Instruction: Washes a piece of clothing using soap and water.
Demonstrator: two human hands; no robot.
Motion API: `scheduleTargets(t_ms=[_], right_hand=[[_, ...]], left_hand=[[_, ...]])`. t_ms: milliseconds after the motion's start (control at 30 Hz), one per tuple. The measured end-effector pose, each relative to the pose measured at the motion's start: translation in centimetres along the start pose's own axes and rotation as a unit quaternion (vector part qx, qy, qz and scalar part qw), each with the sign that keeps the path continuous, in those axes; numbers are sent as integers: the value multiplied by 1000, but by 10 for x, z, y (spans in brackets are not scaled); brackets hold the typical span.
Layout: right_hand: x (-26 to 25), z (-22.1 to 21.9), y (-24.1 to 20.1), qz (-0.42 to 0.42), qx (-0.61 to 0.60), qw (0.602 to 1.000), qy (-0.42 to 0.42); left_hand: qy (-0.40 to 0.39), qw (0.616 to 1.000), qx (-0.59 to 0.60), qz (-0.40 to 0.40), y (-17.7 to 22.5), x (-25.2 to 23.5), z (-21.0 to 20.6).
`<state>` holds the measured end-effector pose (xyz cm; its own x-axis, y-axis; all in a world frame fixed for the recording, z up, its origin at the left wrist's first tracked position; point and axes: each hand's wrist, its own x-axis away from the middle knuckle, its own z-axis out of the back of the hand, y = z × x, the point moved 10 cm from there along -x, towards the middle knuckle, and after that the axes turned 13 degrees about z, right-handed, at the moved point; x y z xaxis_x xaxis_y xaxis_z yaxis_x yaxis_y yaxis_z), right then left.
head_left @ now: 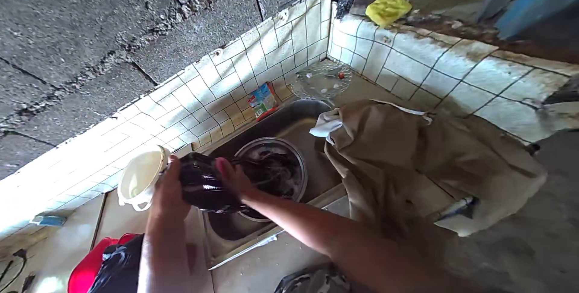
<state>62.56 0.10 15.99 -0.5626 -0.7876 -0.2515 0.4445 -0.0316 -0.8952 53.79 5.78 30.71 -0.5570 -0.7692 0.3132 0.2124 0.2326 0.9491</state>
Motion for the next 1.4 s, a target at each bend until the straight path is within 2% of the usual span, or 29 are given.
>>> scheduleTargets(t_ms=[67, 133, 200, 233, 300, 367, 400, 433, 467, 500, 567, 633, 700, 767, 833, 933, 1033, 1100, 1167, 1233, 1300, 1333, 1400], right_hand=[[13, 10, 78, -109, 65, 990, -62], [33, 37, 126, -198, 91, 972, -86], [33, 59, 113, -227, 88, 966, -89], [22, 65, 83, -193, 61, 977, -63], [-4, 58, 6, -69, -42, 996, 31], [-8, 33, -40, 27, -100, 991, 81], [-6, 17, -37, 42, -76, 994, 70], [0, -1, -16, 28, -29, 999, 21], [8, -13, 18, -15, 12, 999, -33], [18, -12, 58, -68, 48, 995, -53], [34, 12, 114, -167, 96, 978, -84], [38, 46, 135, -242, 107, 957, -116], [31, 76, 132, -256, 57, 959, -108], [27, 91, 118, -211, -67, 971, -85], [32, 97, 104, -169, -147, 964, -141], [66, 78, 101, -155, -174, 935, -266], [79, 65, 91, -169, -142, 924, -312], [74, 80, 76, -144, -129, 937, -290], [64, 114, 62, -83, -186, 950, -237], [56, 153, 60, -30, -331, 938, -98], [51, 183, 72, -25, -474, 880, 30], [44, 195, 81, -29, -471, 878, 78], [28, 198, 78, -63, -339, 934, 100]], left_hand=[[3, 999, 43, -16, 19, 5, 11], [3, 998, 59, -12, 15, -8, 24], [-12, 999, 39, 7, -8, -29, 27], [-19, 999, 15, 27, -22, -39, 24], [-23, 996, -34, 77, -48, -48, 6], [-7, 996, -62, 71, -46, -41, -11], [-1, 997, -64, 47, -32, -33, -14], [-6, 998, -61, 22, -14, -24, -15], [-15, 998, -54, 4, 2, -15, -13], [-27, 999, -36, -9, 17, -8, -9], [-50, 998, 2, -40, 41, -3, 6], [-116, 990, 44, -70, 51, -12, 23], [-166, 979, 103, -51, 28, -34, 34], [-162, 984, 55, 44, -29, -51, 27], [-189, 976, -8, 105, -56, -44, 2], [-269, 963, 14, 28, -23, -22, -26], [-367, 929, 6, -56, 30, 14, -47], [-388, 918, 0, -83, 51, 26, -41], [-377, 920, 13, -105, 67, 23, -20], [-354, 926, 79, -107, 69, 5, 7], [-280, 944, 158, -78, 34, -26, 26], [-230, 962, 141, -36, 1, -40, 27], [-176, 980, 19, 91, -62, -50, 12]])
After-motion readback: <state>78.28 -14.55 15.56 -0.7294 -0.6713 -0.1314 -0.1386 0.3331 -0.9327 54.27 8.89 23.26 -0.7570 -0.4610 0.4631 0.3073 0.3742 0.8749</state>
